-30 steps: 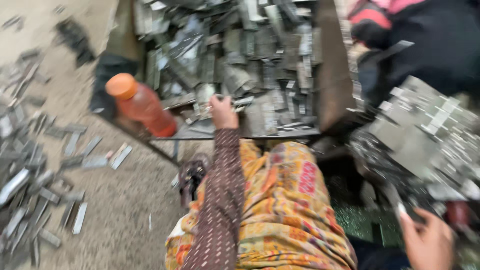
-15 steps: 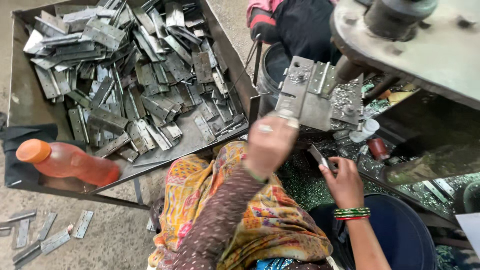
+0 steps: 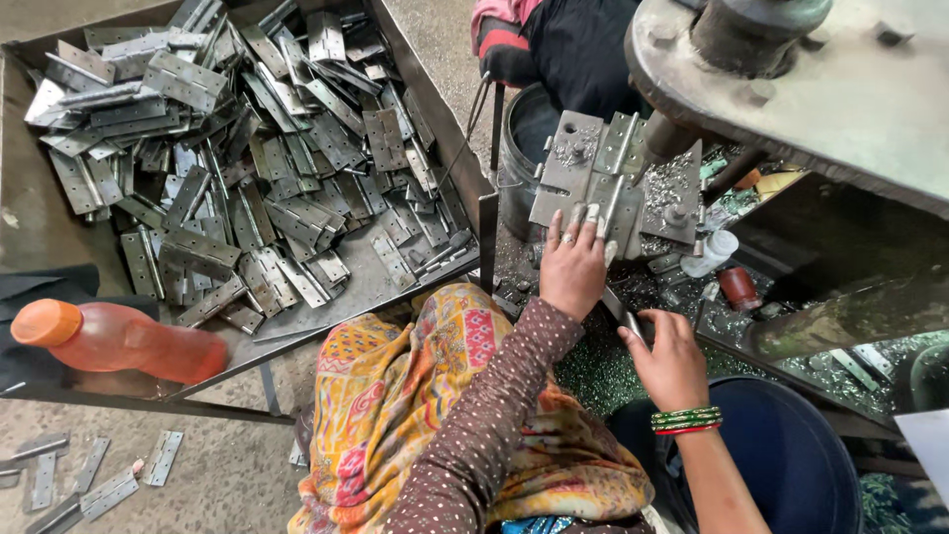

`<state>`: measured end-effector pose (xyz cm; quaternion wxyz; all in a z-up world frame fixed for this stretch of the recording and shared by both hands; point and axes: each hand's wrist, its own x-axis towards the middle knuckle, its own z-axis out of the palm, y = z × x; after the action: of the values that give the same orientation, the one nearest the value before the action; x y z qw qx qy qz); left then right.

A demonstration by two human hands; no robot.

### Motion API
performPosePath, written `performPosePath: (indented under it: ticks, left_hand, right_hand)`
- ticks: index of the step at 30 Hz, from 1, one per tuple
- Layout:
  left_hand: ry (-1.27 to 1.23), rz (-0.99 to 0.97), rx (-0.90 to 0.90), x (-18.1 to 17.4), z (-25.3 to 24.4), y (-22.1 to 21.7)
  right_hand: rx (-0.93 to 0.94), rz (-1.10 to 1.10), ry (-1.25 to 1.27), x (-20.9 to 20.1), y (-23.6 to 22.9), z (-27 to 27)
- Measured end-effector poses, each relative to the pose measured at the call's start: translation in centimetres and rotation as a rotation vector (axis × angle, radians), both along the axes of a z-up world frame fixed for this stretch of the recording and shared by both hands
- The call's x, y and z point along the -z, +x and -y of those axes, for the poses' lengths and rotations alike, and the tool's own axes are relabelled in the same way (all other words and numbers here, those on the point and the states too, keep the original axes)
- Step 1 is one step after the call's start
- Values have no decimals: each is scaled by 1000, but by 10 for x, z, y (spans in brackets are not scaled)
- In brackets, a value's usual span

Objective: The person repeatedly picks up metal hinge pieces from a bin, places them into a manual punching machine, and operates the lever to punch holes. The processed pieces are then dropped into a pile on the floor.

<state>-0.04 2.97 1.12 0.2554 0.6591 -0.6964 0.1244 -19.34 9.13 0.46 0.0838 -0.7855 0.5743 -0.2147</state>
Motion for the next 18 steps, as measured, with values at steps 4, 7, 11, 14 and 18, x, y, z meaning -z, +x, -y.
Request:
performPosePath:
  ticks: [4,7,11,14,18]
  left_hand:
    - [3,-30,33,-5,6,2]
    - [-21,-54,35,-1,12,3]
    - [36,1,5,7,11,-1]
    - [-12,-4,-2,8,12,-3]
    - [-6,-75,38,7,11,0]
  right_hand:
    - [6,33,66,43,-10,-7]
    - [143,-195,376,78,-12,-12]
    - [25,-207,436,89,-18,-3]
    - [-38,-281,489,70,-23,29]
    - [-43,-207,493,77,-28,33]
